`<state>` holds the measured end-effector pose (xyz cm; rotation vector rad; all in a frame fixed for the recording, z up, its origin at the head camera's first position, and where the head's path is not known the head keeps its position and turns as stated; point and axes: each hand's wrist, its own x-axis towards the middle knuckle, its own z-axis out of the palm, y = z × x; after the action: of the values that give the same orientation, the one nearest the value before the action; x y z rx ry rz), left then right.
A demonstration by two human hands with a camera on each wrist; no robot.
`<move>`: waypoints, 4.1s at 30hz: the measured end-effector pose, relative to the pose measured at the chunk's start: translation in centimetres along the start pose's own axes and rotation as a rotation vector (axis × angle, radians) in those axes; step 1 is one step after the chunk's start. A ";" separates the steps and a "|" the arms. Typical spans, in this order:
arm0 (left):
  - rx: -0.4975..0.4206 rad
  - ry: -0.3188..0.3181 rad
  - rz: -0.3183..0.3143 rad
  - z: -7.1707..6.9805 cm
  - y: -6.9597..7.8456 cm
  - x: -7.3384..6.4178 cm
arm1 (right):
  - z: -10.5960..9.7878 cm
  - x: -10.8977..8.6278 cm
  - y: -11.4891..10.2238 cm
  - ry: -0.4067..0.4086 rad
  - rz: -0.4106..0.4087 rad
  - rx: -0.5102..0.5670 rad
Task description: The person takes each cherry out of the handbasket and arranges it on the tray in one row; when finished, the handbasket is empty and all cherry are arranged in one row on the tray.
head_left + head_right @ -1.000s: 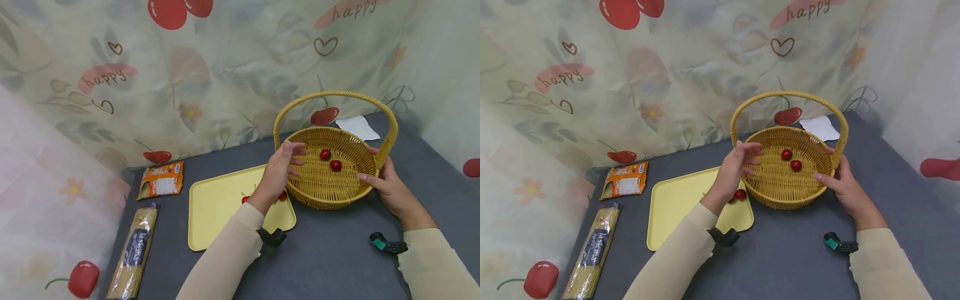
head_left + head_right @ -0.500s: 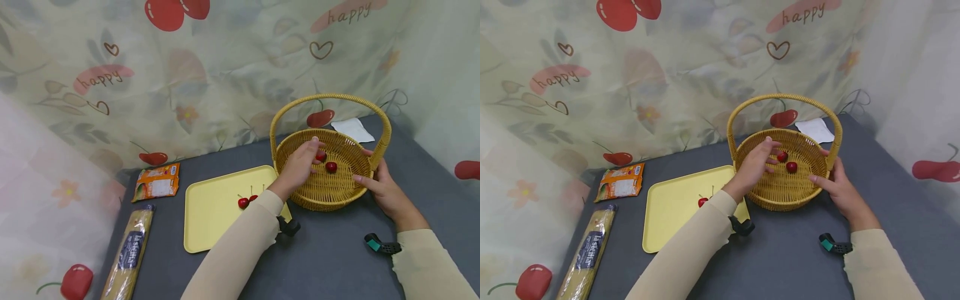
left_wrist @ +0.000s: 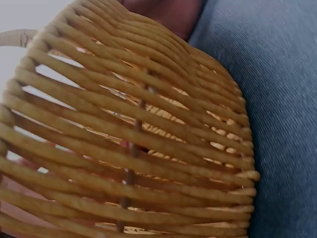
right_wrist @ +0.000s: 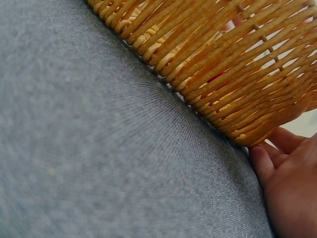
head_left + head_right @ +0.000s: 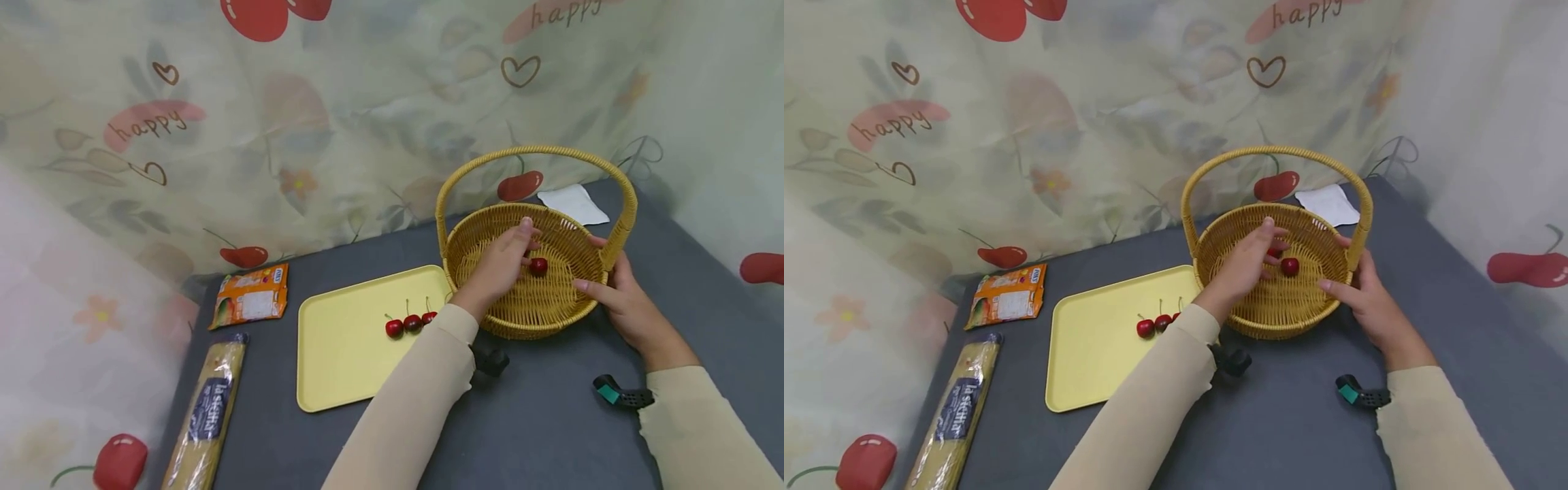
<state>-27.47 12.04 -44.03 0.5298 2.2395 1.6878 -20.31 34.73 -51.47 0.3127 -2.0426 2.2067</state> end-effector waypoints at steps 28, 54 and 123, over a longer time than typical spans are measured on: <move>0.751 -0.316 -0.005 0.6 -0.7 1.1 | 0.4 0.4 0.1 0.003 -0.020 0.010; 0.373 0.014 0.035 0.2 0.3 0.1 | 0.1 0.3 -0.2 -0.002 -0.022 0.017; 0.121 0.465 0.086 -16.0 -10.6 -18.1 | -0.2 0.0 -0.1 0.028 -0.032 0.047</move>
<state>-19.59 -12.45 -49.71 0.2820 2.6873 1.8822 -20.27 34.91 -51.38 0.3151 -1.9594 2.2301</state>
